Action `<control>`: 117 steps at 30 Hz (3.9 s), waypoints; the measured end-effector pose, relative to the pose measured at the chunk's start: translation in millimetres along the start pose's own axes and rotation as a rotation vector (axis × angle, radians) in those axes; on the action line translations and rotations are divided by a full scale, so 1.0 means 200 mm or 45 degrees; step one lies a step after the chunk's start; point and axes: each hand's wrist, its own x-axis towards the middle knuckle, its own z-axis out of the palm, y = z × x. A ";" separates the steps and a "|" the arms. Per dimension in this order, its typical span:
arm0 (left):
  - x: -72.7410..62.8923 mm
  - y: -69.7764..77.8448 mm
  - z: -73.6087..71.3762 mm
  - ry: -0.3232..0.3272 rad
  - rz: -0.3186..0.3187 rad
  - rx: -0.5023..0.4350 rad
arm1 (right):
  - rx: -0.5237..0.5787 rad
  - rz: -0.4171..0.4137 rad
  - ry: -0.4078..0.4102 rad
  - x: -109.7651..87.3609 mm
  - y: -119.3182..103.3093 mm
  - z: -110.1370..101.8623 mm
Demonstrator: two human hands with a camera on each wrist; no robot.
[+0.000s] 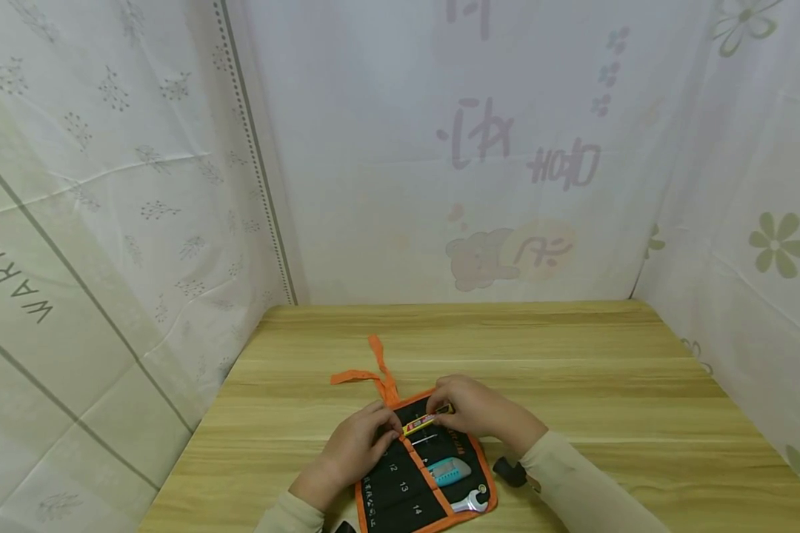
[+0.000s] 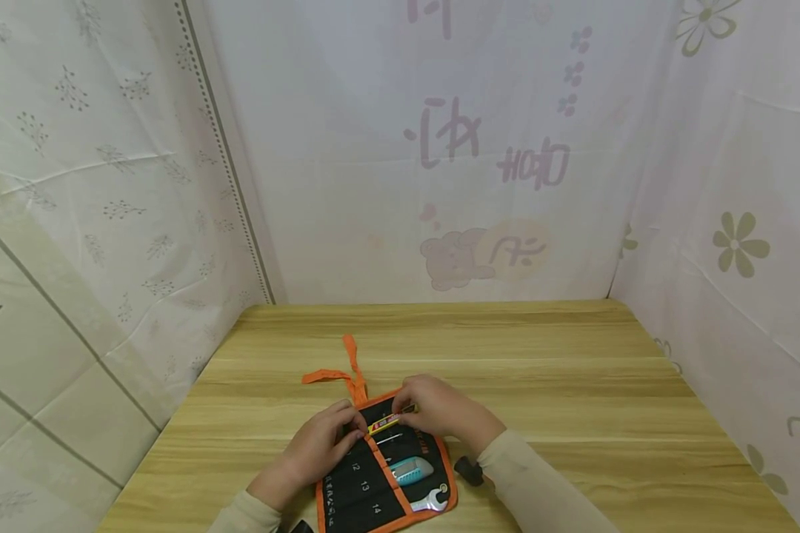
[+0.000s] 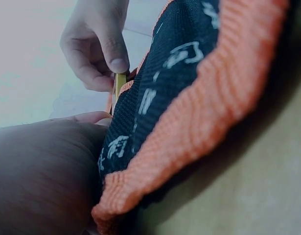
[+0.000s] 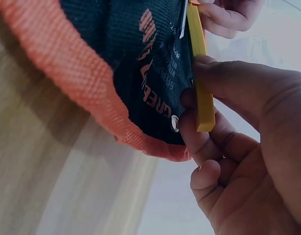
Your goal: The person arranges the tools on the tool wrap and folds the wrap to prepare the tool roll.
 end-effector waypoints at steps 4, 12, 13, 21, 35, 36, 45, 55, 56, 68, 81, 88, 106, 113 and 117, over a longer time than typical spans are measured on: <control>0.00 0.00 0.00 -0.003 0.001 -0.009 | -0.001 0.031 -0.010 0.01 0.00 0.01; 0.00 0.00 0.00 -0.012 -0.013 -0.020 | -0.005 0.058 0.018 0.01 0.02 0.01; 0.00 0.00 0.00 -0.011 -0.012 -0.019 | -0.011 0.053 0.019 0.01 0.01 0.01; 0.00 0.00 0.00 -0.010 -0.019 -0.018 | -0.007 0.054 0.025 0.01 0.01 0.00; -0.01 0.00 0.00 -0.002 0.002 -0.003 | -0.035 -0.023 -0.026 0.03 0.00 0.03; -0.01 0.00 0.00 -0.004 0.003 -0.005 | -0.032 -0.033 -0.033 0.04 -0.01 0.03; -0.01 0.01 0.01 0.004 0.037 0.002 | -0.045 -0.061 -0.046 0.05 -0.03 0.07; 0.00 0.02 0.03 -0.007 0.032 -0.015 | 0.023 -0.067 -0.101 0.07 -0.06 0.12; 0.00 0.02 0.03 -0.009 0.028 -0.015 | 0.019 -0.061 -0.103 0.07 -0.06 0.13; -0.01 0.01 0.02 0.014 0.020 -0.036 | 0.015 0.027 -0.085 0.03 -0.04 0.07; 0.00 0.01 0.00 0.047 -0.025 -0.079 | 0.082 0.119 -0.059 -0.06 0.08 0.05; 0.00 0.02 0.00 0.042 -0.076 -0.087 | 0.122 0.154 -0.030 -0.12 0.11 0.05; 0.00 0.02 0.00 0.031 -0.142 -0.125 | 0.042 0.125 0.007 -0.11 0.08 0.03; 0.00 0.02 0.00 0.049 -0.125 -0.143 | -0.046 0.078 0.009 -0.08 0.06 0.06; 0.00 0.02 0.00 0.054 -0.120 -0.147 | -0.054 0.066 -0.003 -0.06 0.05 0.07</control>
